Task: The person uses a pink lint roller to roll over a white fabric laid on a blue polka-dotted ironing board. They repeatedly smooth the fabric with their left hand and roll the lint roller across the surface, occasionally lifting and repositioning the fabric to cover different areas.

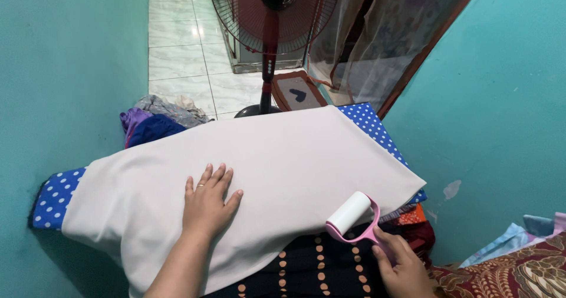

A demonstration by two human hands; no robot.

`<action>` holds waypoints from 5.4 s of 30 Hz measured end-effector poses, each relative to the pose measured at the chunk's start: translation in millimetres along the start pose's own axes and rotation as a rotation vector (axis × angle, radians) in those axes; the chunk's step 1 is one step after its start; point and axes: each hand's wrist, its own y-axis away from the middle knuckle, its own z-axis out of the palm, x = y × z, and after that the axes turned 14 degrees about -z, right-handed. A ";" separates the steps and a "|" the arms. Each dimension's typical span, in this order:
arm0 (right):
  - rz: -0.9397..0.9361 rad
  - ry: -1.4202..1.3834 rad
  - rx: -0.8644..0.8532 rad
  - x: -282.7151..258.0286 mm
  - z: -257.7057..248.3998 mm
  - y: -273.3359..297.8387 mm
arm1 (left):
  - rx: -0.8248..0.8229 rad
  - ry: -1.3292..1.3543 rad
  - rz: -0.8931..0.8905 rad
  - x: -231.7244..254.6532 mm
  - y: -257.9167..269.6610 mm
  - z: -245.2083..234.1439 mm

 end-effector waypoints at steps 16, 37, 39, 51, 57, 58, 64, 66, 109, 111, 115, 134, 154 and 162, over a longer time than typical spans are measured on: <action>0.518 -0.533 0.575 92.2 28.3 -36.5 | 0.418 0.097 -0.277 -83.7 27.7 7.9; 0.214 0.339 0.621 88.6 -60.2 -181.9 | -0.423 1.224 -0.998 -163.7 72.6 -38.3; 0.178 0.388 0.675 109.0 -63.8 -204.2 | -0.480 1.291 -0.994 -163.4 73.3 -37.0; 0.215 0.415 0.566 121.3 -26.7 -215.0 | -0.325 1.332 -0.990 -228.9 75.6 50.7; -0.134 0.014 0.393 3.1 9.1 -233.8 | 0.002 1.450 -1.110 -210.9 68.1 26.1; -0.203 -0.045 0.282 -24.2 19.1 -239.0 | 0.047 1.504 -1.089 -200.9 68.6 21.3; -0.263 -0.123 -0.198 -179.5 78.3 -238.3 | 0.798 0.246 -0.589 -148.3 75.6 -15.4; -0.236 -0.036 -0.275 -206.8 89.2 -242.7 | 0.724 0.264 -0.309 -133.9 66.2 -25.7; -0.193 -0.249 -0.380 -165.9 102.1 -206.2 | 0.354 0.133 -0.156 -104.9 63.5 -11.0; -0.074 -0.316 -0.408 -114.1 81.0 -195.8 | 0.367 0.134 -0.164 -103.3 64.6 -7.8; 0.037 -0.071 -0.425 5.7 12.8 -156.5 | 0.393 0.136 -0.166 -103.7 63.3 -5.0; -0.329 -0.424 -0.340 -205.2 79.0 -191.6 | 0.436 0.160 -0.121 -107.4 62.9 -1.4; 0.053 -0.175 -0.470 -45.8 5.5 -131.1 | 0.395 0.118 -0.166 -103.9 64.6 -5.8; 0.402 -0.274 -0.657 91.6 -76.7 -122.1 | 0.406 0.111 -0.167 -104.2 65.2 -2.7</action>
